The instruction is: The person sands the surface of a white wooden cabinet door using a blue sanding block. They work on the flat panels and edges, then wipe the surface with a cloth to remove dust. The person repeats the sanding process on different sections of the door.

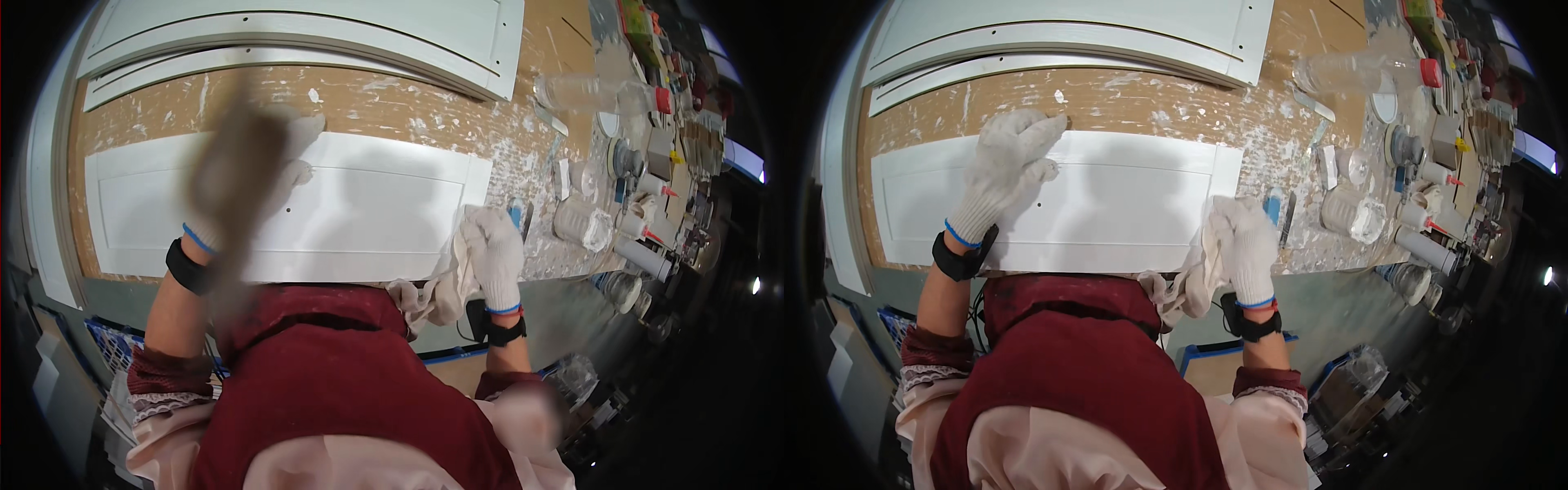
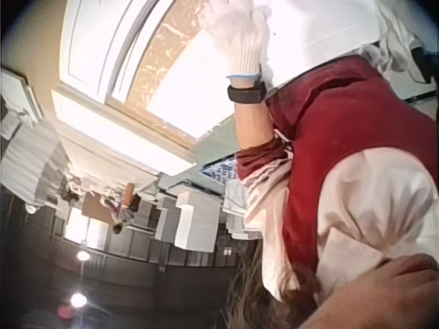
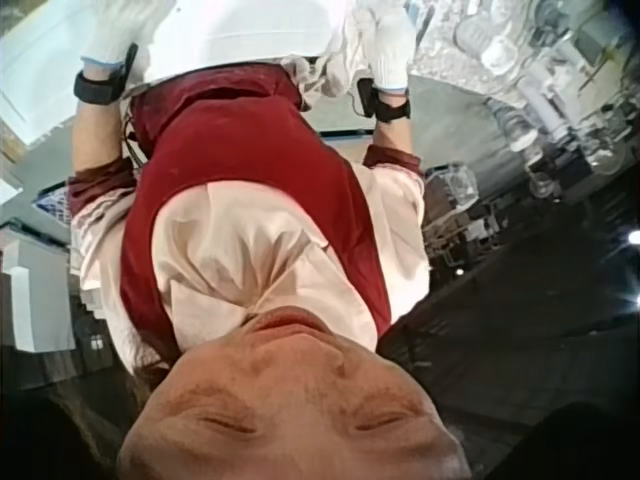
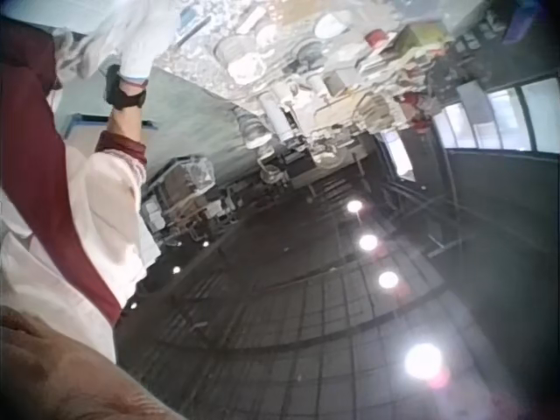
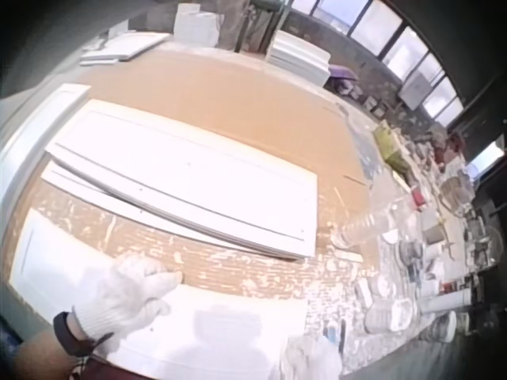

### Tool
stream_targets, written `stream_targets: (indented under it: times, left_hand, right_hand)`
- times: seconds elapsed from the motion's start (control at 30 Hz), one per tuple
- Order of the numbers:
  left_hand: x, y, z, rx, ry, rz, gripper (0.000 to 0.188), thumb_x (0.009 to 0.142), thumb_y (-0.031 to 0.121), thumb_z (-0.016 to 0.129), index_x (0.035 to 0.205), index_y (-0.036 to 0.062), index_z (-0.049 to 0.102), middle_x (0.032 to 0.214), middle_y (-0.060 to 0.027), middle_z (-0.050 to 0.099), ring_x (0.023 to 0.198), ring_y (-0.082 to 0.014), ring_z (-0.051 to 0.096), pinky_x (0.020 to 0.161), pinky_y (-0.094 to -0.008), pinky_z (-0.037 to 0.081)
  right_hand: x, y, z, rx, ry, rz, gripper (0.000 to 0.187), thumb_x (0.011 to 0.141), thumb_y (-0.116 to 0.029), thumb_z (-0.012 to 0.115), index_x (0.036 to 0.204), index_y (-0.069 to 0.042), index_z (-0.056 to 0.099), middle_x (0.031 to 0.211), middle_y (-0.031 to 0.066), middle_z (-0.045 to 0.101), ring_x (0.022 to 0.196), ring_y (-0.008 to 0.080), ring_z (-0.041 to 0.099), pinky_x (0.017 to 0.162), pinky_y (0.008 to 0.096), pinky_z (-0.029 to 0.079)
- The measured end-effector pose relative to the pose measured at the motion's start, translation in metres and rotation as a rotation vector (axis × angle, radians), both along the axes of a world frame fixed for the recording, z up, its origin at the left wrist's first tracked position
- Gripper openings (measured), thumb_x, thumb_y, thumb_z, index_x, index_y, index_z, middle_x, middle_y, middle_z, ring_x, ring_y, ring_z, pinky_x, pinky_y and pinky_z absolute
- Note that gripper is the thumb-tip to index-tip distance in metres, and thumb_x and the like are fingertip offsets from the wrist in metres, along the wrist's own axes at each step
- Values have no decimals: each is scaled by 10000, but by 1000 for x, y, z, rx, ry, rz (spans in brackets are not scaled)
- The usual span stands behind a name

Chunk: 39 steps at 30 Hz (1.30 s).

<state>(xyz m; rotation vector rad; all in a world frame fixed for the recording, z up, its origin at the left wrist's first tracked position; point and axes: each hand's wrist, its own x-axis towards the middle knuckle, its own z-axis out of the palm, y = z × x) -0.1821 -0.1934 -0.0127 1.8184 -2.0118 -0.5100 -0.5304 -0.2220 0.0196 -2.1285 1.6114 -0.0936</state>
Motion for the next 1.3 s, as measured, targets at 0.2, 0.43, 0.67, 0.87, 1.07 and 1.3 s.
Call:
stream_targets:
  times: [0.2, 0.43, 0.67, 0.87, 1.07, 1.3]
  left_hand:
    - [-1, -4, 1, -79, -33, -78, 520, 637, 56, 733, 1146, 72, 628, 966, -126, 628, 910, -321, 581, 799, -420, 473]
    - [4, 2, -12, -99, 5, -39, 528, 632, 81, 747, 1145, 69, 624, 964, -130, 622, 910, -325, 569, 807, -434, 456]
    - [-3, -4, 5, 30, 73, -21, 531, 621, 68, 764, 1135, 61, 629, 951, -135, 627, 873, -329, 578, 780, -419, 474]
    - [1, -1, -1, -116, -9, -66, 522, 640, 54, 765, 1143, 88, 631, 992, -137, 635, 933, -332, 587, 822, -408, 482]
    - [-2, -1, 1, -10, -3, -17, 520, 664, 77, 758, 1165, 94, 618, 1028, -133, 631, 955, -334, 575, 841, -422, 466]
    - [-3, 2, -4, -145, 1, -55, 517, 653, 70, 758, 1153, 87, 625, 1005, -145, 629, 938, -332, 572, 828, -419, 465]
  right_hand:
    - [23, -61, -15, -204, -107, 32, 190, 837, -204, 643, 998, -111, 684, 877, 132, 632, 870, 329, 618, 750, 394, 490]
    - [26, -57, -7, -196, -36, 62, 183, 843, -177, 634, 1009, -117, 682, 902, 140, 632, 865, 329, 616, 749, 397, 485]
    - [11, -33, -9, -98, -54, -6, 163, 848, -179, 631, 985, -108, 682, 900, 142, 632, 876, 336, 607, 759, 400, 483]
    - [34, -72, -12, -166, -78, -8, 167, 840, -199, 632, 964, -95, 674, 892, 145, 634, 852, 334, 606, 756, 409, 480]
    - [16, -32, -16, -165, -41, -43, 187, 836, -210, 647, 987, -105, 678, 932, 141, 633, 869, 334, 615, 772, 402, 487]
    - [32, -68, -17, -243, -48, 19, 209, 859, -239, 614, 1002, -102, 680, 966, 151, 643, 865, 349, 618, 747, 419, 494]
